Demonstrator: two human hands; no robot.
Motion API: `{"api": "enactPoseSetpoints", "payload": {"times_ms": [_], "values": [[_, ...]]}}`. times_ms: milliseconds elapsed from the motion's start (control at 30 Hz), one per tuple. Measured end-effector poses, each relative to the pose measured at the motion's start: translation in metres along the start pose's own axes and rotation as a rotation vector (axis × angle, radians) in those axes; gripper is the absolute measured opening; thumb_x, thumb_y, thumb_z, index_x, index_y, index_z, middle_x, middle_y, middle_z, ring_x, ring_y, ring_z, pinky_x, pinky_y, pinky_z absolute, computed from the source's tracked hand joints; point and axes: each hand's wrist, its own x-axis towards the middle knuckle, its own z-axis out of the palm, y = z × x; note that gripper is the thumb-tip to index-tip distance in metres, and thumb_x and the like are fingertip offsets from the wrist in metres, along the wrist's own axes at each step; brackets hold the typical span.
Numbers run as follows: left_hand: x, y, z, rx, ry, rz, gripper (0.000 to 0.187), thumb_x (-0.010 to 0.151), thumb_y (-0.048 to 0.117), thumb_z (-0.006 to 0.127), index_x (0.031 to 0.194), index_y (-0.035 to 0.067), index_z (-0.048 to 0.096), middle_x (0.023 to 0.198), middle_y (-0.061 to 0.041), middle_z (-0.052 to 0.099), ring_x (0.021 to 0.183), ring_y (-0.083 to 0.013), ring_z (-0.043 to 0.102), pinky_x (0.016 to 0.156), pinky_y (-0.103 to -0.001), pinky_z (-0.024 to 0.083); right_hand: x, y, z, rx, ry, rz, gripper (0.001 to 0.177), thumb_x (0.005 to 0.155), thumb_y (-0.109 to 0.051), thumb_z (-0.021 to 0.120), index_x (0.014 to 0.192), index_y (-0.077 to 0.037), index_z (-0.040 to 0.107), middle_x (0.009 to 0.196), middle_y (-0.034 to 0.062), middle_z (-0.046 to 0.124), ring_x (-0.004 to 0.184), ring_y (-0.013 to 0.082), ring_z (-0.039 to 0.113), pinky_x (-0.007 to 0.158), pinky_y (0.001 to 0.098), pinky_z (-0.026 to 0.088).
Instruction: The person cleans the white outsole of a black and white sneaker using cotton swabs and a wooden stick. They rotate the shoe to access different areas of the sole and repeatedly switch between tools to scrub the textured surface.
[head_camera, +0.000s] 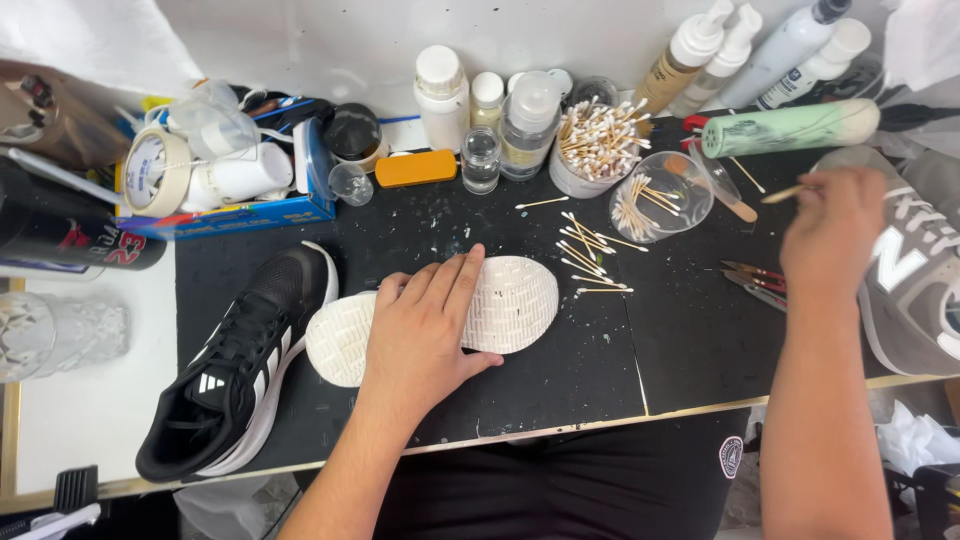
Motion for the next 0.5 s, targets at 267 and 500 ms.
{"api": "enactPoseSetpoints", "payload": {"times_ms": [267, 500], "values": [[-0.002, -0.008, 0.006, -0.01, 0.037, -0.002, 0.127, 0.043, 0.051, 0.093, 0.147, -0.001, 0.044, 0.134, -0.017, 0.062, 0.125, -0.0319, 0.057, 0.105, -0.046, 0.039, -0.038, -0.12, 0.0, 1.224, 0.114, 0.173, 0.021, 0.116, -0.001, 0.066, 0.12, -0.004, 0.046, 0.109, 0.0182, 0.063, 0.087, 0.0266, 0.07, 0.079, 0.041, 0.066], [-0.003, -0.006, 0.007, -0.018, 0.028, -0.034, 0.124, 0.044, 0.052, 0.094, 0.146, 0.001, 0.046, 0.132, -0.016, 0.062, 0.121, -0.031, 0.057, 0.109, -0.049, 0.036, -0.061, -0.202, 0.062, 1.582, -0.556, 0.195, 0.011, 0.101, 0.004, 0.059, 0.111, 0.0, 0.057, 0.116, 0.0249, 0.069, 0.099, 0.0248, 0.073, 0.087, 0.0384, 0.063]]}}
